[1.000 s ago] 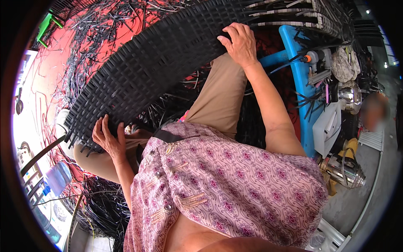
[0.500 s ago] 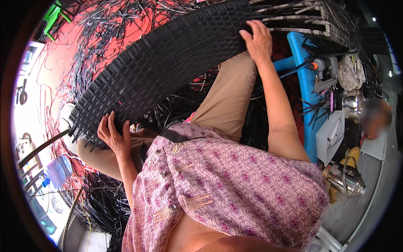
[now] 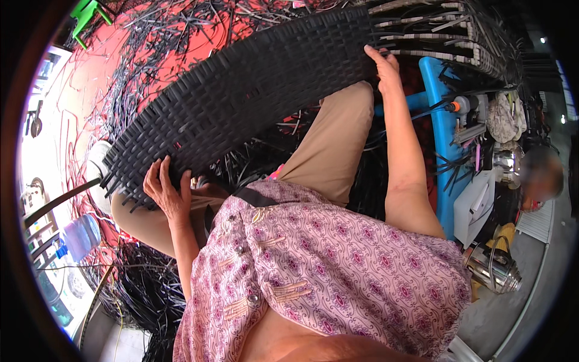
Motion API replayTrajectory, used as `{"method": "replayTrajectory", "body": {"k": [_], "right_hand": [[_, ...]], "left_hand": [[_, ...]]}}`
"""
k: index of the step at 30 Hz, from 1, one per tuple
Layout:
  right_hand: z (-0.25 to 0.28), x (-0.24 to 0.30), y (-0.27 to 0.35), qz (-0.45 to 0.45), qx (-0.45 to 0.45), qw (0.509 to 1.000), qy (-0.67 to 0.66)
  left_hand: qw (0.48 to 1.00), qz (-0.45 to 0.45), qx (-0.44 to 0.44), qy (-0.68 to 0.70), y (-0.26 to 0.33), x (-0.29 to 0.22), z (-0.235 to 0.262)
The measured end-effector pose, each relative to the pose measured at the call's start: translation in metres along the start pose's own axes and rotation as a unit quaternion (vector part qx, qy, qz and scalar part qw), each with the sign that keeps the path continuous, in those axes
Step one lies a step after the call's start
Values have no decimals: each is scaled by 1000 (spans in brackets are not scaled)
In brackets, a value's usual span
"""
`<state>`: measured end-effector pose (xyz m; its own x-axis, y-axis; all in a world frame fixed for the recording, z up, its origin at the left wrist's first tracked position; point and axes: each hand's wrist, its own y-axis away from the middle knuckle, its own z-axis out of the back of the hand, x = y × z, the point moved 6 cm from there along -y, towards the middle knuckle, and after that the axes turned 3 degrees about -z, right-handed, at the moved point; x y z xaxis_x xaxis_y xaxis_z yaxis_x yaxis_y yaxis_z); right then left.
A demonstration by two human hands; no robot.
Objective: The person weaves black synthetic strands into a flat woven panel, interlacing them by hand and periodically adjusting the panel's position. The person continues weaving across the panel's surface, maintaining tension and alignment of the strands.
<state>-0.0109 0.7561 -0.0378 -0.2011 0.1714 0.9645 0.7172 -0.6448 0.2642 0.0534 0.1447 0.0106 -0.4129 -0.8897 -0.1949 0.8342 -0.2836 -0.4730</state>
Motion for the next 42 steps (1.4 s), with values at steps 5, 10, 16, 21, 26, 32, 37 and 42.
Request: {"method": "replayTrajectory", "body": {"k": [5,10,16,21,26,32,37,42], "right_hand": [[-3,3,-1,-35,18,998,-52],[17,37,-3,195,-96,958,187],[-45,51,92,457,-20,750,478],[-75,59,102,488,-50,702,516],[-78,53,124,521,-24,720,458],[-108,42,139,494,42,715,492],[-115,33,169,509,35,697,503],[-122,33,163,478,45,681,553]], "left_hand": [[1000,2,-1,5,2,1,3],[1000,11,7,20,-1,-2,2],[1000,4,2,15,-2,-1,2],[1000,0,3,-8,4,0,3],[1000,-2,-5,-3,0,-1,4],[1000,2,-5,-12,1,1,6],[1000,6,2,-3,-3,-1,9],[1000,2,-8,-6,0,-2,9]]}}
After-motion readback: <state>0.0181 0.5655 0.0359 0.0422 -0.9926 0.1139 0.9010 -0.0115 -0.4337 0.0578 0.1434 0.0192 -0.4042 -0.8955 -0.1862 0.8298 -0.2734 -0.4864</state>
